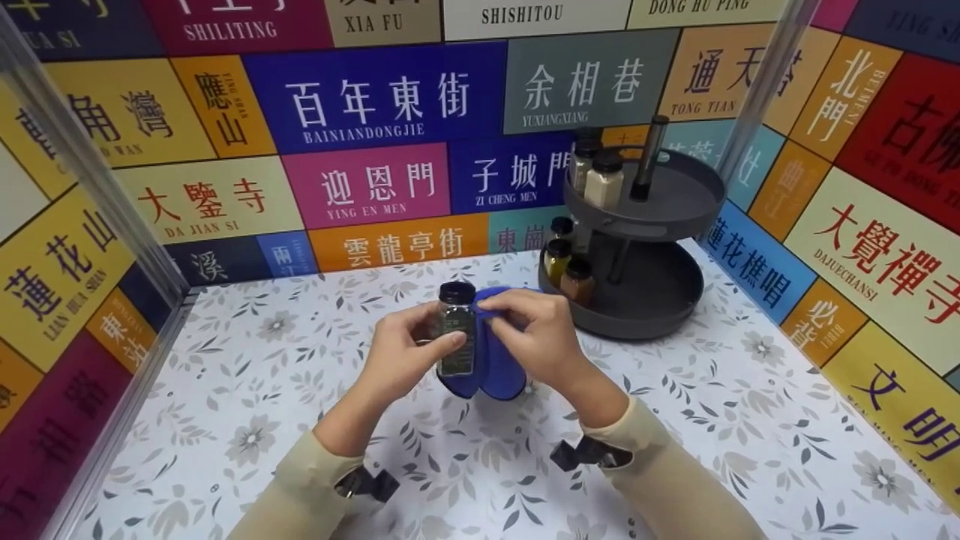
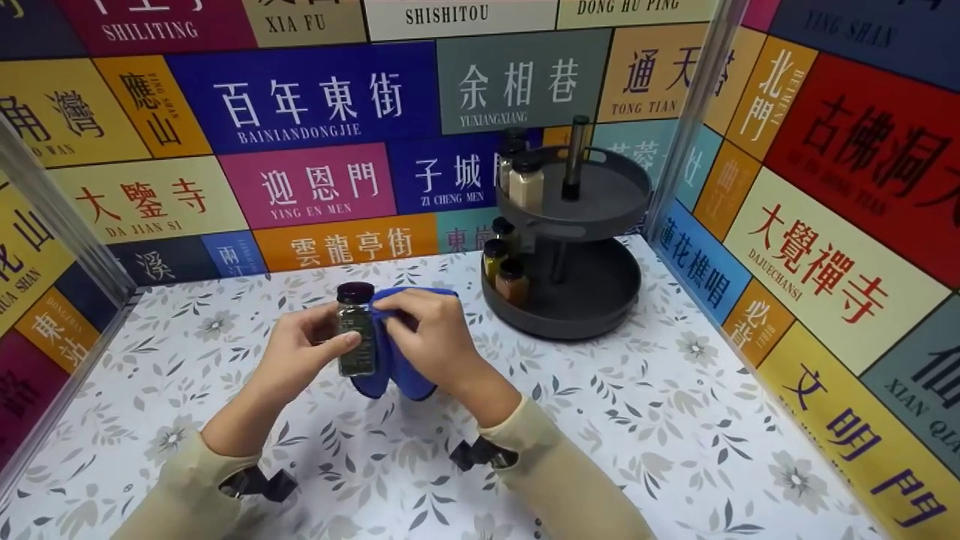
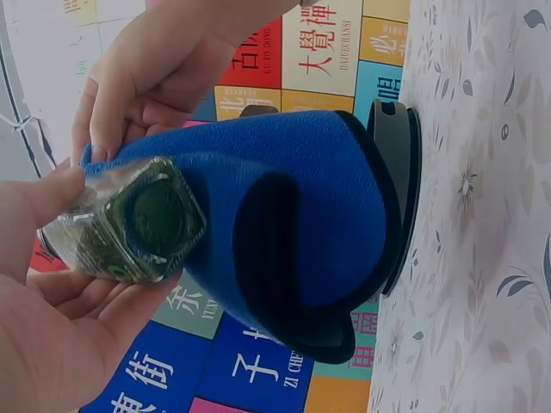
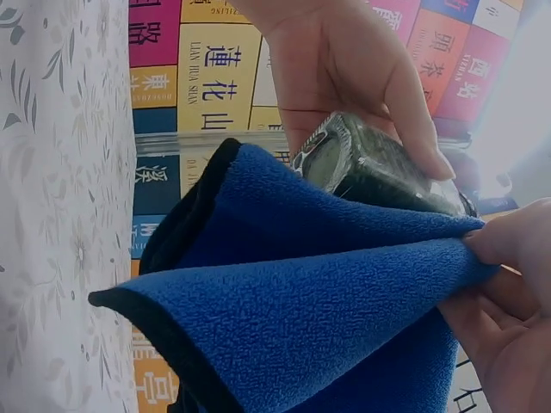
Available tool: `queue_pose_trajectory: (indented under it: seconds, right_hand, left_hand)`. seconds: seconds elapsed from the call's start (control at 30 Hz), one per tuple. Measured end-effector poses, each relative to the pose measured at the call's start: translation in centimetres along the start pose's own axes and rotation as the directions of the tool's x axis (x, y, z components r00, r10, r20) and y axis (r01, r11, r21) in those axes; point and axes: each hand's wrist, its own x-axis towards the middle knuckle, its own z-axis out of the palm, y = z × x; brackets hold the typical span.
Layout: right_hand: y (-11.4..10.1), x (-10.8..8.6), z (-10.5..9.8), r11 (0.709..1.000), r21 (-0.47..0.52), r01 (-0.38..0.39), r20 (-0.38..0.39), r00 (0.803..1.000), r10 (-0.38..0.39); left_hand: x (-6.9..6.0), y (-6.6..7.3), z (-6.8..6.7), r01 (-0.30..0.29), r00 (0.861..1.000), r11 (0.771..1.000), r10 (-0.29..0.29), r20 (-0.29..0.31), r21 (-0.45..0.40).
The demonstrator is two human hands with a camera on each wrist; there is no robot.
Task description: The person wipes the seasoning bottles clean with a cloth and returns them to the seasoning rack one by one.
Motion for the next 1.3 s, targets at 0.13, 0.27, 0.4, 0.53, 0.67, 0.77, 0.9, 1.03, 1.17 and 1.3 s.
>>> queue_pose_trajectory:
  seconds: [0.13,0.27,0.4,0.53,0.67,0.77,0.9,1.03,1.17,1.3]
  right_hand:
    - [0.3,0.0,0.2,0.993,0.071,-0.091,0.011,0.996,0.091]
    - [0.5,-0.1,0.6,0.968,0.157,-0.194,0.047,0.981,0.189]
    - [0.3,-0.2,0.9,0.959,0.177,-0.224,0.106,0.973,0.208]
    - [0.3,-0.4,1.5,0.968,0.062,-0.241,0.142,0.963,0.231]
    - [0.6,-0.5,2.0,0.949,-0.069,-0.309,0.118,0.942,0.316]
    - [0.7,-0.4,1.8,0.934,-0.038,-0.354,0.074,0.932,0.356]
    - [0.6,0.0,0.8,0.915,0.113,-0.387,0.034,0.922,0.385]
    - [0.1,0.4,0.0,0.898,0.21,-0.388,-0.034,0.915,0.403]
    - [-0.7,0.1,0.2,0.938,0.184,-0.295,-0.099,0.944,0.316]
    - [-1.6,-0.6,1.2,0.991,0.082,-0.11,-0.091,0.989,0.118]
  left_hand:
    - [0.2,-0.4,-0.4,-0.011,0.999,0.999,0.013,0.047,-0.038]
    - [0.3,-0.5,-0.6,-0.012,0.999,0.994,0.018,0.05,-0.112]
    - [0.2,-0.3,-0.8,-0.014,1.0,0.973,0.008,-0.025,-0.23]
    - [0.1,0.4,-0.9,-0.052,0.991,0.961,0.017,-0.131,-0.271]
    - [-0.4,1.1,-0.6,-0.088,0.988,0.958,0.048,-0.149,-0.272]
    - [-0.6,1.0,0.2,-0.082,0.993,0.968,0.058,-0.106,-0.239]
    - [-0.6,0.3,1.4,-0.048,0.997,0.983,0.037,-0.067,-0.179]
    - [-0.6,-0.2,2.2,-0.024,0.999,0.987,0.016,-0.05,-0.156]
    - [-0.3,-0.3,2.3,-0.01,0.996,0.991,-0.001,-0.085,-0.136]
    - [0.1,-0.7,1.7,0.011,0.985,0.997,-0.023,-0.17,-0.075]
